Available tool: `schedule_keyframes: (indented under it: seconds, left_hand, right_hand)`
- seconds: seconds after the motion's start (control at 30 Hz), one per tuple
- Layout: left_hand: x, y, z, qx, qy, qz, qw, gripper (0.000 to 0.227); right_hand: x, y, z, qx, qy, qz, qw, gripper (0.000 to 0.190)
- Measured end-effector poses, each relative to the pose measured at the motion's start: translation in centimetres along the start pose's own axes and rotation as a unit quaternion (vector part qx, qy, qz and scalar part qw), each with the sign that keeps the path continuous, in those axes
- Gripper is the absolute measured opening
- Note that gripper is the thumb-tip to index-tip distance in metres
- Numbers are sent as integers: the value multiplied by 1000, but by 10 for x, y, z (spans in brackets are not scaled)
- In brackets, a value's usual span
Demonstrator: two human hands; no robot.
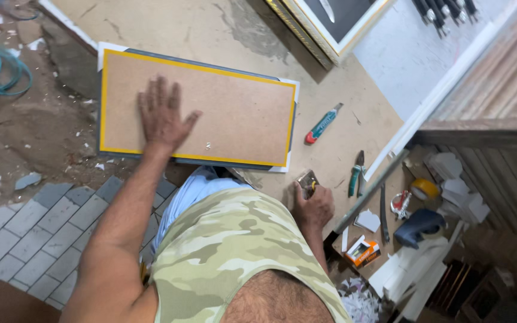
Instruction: The person assembles a picture frame by applying yellow tape to the edges of a rectangular board, cutting the tape with a utility knife, and attaching white corner pieces. The person repeats this process for multiple frames in a workshop setting.
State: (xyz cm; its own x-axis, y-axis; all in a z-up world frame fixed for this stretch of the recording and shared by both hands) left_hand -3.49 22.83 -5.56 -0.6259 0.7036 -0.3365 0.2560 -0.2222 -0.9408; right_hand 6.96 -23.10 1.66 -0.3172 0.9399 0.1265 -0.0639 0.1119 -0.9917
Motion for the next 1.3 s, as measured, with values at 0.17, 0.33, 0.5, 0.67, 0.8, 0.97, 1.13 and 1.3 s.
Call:
schedule_keyframes:
  seconds: [0.17,0.33,0.5,0.67,0.8,0.97,1.13,1.3]
  left_hand:
    - [189,-21,13,9,-287,46,957,96]
    - [192,-38,41,102,-288,423,853,102]
    - [82,-212,73,64,-100,519,847,45]
    - [-101,-373,147,51,226,280,931,70]
    - [-216,-390,197,-79,525,-92,842,53]
    - [-286,-383,181,-128,576,-53,805,30]
    - [-320,-317,137,54,513,-111,849,29]
    - [-359,-291,135,72,530,-43,844,30]
  right_hand:
    - [35,-15,-5,-93,-153,-57,982,51]
    - [108,-10,-12,-120,-370,-96,916,65]
    - [135,-11,-30,-106,-365,-162,911,74]
    - [139,-26,-60,-74,-412,-320,850,68]
    - [134,-27,-72,-48,-409,-325,851,61]
    - [62,-27,-74,-78,-268,-226,933,62]
    - [-123,5,-42,-115,31,-108,987,47]
    - [-265,16,19,-146,209,91,963,44]
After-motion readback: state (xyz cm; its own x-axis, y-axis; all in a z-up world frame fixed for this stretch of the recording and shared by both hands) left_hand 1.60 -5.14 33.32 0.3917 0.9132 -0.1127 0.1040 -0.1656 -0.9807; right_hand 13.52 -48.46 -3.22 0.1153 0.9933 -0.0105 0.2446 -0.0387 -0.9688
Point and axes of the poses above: each hand's wrist, its own z-axis away from the middle knuckle, its own y-axis out of the palm, x = y × z, the point moved 10 cm from there along -z, towards the middle knuckle, and after that the axes turned 10 degrees about -y, right-handed, at the moved point
